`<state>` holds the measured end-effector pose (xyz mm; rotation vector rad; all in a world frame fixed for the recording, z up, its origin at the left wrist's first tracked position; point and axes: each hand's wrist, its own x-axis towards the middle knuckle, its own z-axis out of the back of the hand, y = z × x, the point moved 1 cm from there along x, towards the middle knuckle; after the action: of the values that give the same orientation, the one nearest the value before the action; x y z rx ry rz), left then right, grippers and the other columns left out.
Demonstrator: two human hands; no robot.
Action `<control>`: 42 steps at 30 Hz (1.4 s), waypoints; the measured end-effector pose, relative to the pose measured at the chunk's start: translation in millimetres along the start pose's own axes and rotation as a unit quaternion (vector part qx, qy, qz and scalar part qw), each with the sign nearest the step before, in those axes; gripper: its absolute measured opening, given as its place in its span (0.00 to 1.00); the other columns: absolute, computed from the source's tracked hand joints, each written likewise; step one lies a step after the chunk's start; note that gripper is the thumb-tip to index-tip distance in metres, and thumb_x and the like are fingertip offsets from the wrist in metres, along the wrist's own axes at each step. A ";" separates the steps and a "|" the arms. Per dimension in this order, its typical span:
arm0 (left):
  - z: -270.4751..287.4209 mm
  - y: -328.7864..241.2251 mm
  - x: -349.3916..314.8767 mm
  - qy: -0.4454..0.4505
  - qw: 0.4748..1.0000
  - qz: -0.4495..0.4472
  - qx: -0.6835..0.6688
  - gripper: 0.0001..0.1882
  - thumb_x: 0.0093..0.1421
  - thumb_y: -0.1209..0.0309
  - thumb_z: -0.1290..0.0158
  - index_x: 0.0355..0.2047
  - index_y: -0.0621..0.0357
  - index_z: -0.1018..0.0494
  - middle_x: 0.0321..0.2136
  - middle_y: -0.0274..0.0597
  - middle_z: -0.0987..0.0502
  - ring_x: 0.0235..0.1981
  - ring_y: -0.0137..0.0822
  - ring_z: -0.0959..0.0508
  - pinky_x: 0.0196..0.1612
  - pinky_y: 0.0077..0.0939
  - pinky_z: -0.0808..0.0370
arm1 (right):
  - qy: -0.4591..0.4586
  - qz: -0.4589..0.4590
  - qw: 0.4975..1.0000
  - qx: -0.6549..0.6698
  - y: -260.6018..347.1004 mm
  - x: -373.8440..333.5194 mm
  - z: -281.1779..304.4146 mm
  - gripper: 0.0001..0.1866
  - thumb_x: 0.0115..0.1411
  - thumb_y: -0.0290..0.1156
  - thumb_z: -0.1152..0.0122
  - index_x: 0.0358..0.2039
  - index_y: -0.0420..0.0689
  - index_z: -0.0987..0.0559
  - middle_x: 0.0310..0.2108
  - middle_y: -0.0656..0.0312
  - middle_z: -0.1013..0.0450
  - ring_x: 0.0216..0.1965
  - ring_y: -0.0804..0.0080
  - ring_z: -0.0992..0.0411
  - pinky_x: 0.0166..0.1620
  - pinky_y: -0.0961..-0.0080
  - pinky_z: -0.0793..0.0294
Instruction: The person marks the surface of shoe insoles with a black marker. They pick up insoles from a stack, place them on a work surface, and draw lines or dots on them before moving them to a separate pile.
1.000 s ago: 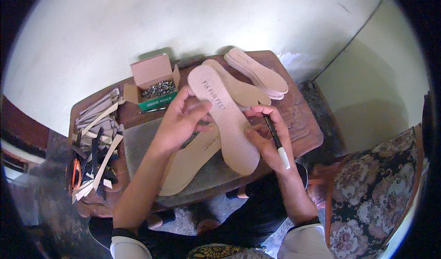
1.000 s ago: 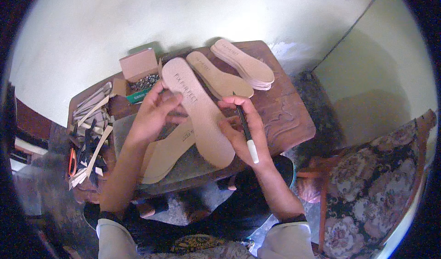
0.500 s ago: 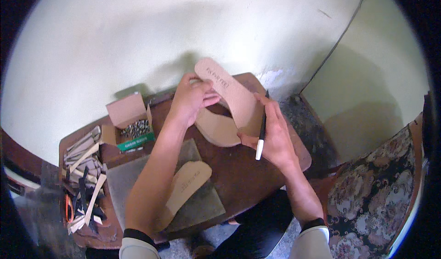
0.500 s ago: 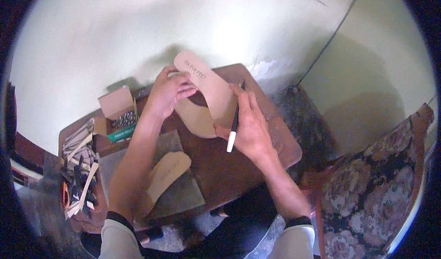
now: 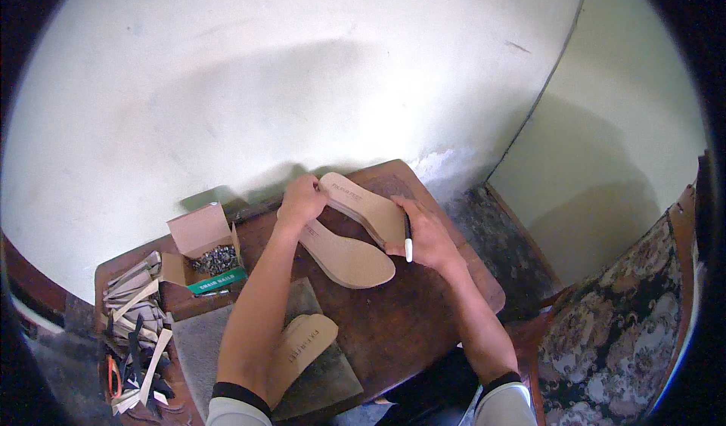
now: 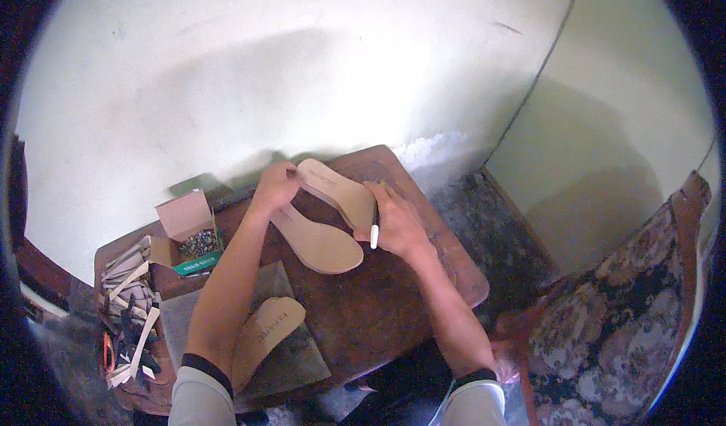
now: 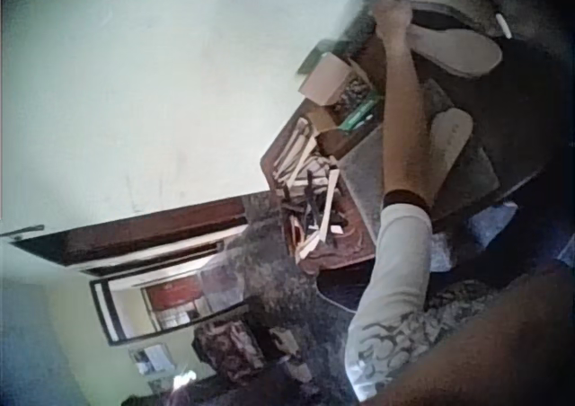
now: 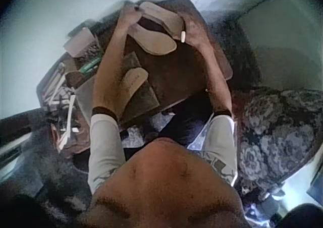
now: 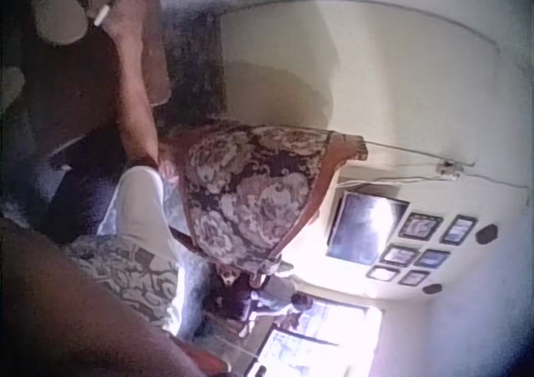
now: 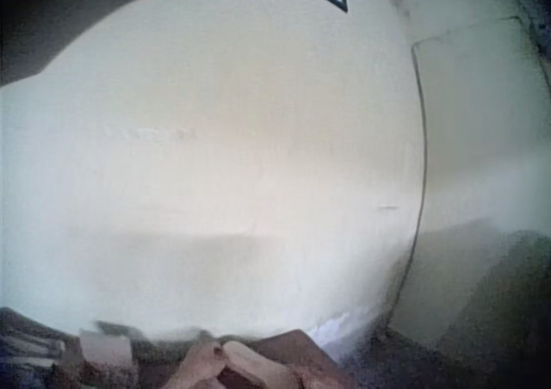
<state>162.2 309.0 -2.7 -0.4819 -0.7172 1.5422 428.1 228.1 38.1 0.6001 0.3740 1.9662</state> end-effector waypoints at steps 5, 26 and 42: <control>19.5 -2.7 -19.5 -0.051 0.996 -0.068 0.013 0.19 0.57 0.66 0.41 0.47 0.64 0.23 0.39 0.57 0.20 0.42 0.52 0.19 0.47 0.41 0.23 | -0.007 0.019 1.000 -0.015 -6.8 2.7 -8.5 0.47 0.43 0.44 0.22 0.63 0.43 0.32 0.59 0.42 0.31 0.61 0.45 0.32 0.64 0.55 0.35; 171.9 65.6 -406.6 -0.004 0.998 -0.054 -0.011 0.18 0.55 0.70 0.35 0.46 0.57 0.21 0.47 0.49 0.28 0.48 0.48 0.25 0.52 0.37 0.26 | 0.083 -0.001 0.890 0.449 197.0 -101.1 -33.7 0.08 0.64 0.24 0.41 0.44 0.41 0.22 0.40 0.60 0.27 0.37 0.75 0.25 0.46 0.77 0.26; 159.5 96.4 -431.6 -0.043 0.986 -0.161 -0.006 0.26 0.48 0.61 0.30 0.48 0.47 0.22 0.55 0.43 0.26 0.54 0.45 0.25 0.53 0.42 0.30 | 0.188 0.064 0.878 0.434 246.1 -130.7 -134.7 0.10 0.50 0.21 0.32 0.33 0.41 0.23 0.37 0.58 0.26 0.40 0.71 0.25 0.43 0.75 0.23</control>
<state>29.7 -142.0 -4.4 -0.2918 -0.8285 1.2605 219.2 0.8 17.3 0.7968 1.5455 1.9761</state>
